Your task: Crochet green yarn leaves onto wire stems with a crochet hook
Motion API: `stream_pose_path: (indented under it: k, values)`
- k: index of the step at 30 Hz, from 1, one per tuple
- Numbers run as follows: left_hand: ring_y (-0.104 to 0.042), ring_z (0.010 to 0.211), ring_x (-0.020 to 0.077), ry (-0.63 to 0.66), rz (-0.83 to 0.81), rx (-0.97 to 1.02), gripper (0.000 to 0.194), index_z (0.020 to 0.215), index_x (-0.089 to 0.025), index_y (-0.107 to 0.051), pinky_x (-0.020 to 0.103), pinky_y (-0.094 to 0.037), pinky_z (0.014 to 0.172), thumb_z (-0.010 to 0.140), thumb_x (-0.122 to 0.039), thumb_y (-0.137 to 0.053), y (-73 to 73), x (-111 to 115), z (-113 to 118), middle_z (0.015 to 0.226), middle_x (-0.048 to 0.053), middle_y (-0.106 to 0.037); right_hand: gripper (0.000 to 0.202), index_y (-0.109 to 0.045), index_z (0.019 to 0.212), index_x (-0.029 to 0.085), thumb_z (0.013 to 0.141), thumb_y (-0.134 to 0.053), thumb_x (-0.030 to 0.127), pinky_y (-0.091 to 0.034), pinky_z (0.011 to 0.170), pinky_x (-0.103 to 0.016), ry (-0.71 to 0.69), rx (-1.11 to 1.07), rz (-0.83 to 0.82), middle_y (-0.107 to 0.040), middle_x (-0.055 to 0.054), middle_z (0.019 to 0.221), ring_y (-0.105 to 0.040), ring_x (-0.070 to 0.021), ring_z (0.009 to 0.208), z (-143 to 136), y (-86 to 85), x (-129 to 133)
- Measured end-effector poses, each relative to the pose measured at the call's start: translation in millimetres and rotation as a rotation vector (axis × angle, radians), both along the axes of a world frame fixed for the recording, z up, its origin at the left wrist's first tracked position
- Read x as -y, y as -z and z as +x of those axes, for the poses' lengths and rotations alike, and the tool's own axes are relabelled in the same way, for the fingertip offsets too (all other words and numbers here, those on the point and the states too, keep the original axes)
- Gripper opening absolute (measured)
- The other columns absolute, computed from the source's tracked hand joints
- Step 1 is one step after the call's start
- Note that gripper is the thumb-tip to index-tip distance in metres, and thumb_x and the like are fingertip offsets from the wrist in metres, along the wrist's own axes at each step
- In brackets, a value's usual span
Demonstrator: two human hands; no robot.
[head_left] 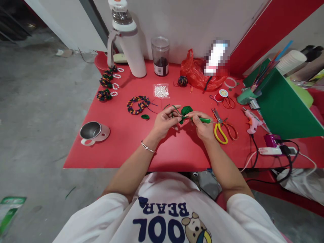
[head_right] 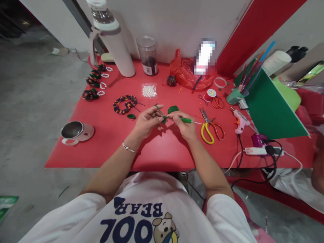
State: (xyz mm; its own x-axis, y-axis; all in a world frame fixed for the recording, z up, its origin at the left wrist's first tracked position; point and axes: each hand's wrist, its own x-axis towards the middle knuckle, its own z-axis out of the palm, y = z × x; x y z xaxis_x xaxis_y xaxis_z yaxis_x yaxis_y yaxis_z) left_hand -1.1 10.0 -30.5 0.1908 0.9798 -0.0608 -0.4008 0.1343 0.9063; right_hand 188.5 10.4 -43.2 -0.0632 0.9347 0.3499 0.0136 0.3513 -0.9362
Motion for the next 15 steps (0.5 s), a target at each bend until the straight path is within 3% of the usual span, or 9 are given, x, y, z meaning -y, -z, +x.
stream_pose_path:
  k: [15]
  values:
    - [-0.064, 0.061, 0.0108, -0.072, -0.022, -0.037, 0.07, 0.129, -0.013, -0.067, 0.021, -0.052, 0.05, 0.062, -0.02, -0.087, 1.9, -0.8, 1.8, 0.076, -0.001, -0.072, 0.015, -0.083, 0.096, 0.034, 0.097, -0.071, 0.042, -0.057, 0.089, -0.034, -0.015, 0.005, 0.048, -0.082, 0.001, 0.096, -0.075, -0.0176, 0.094, -0.5, 1.4, -0.2]
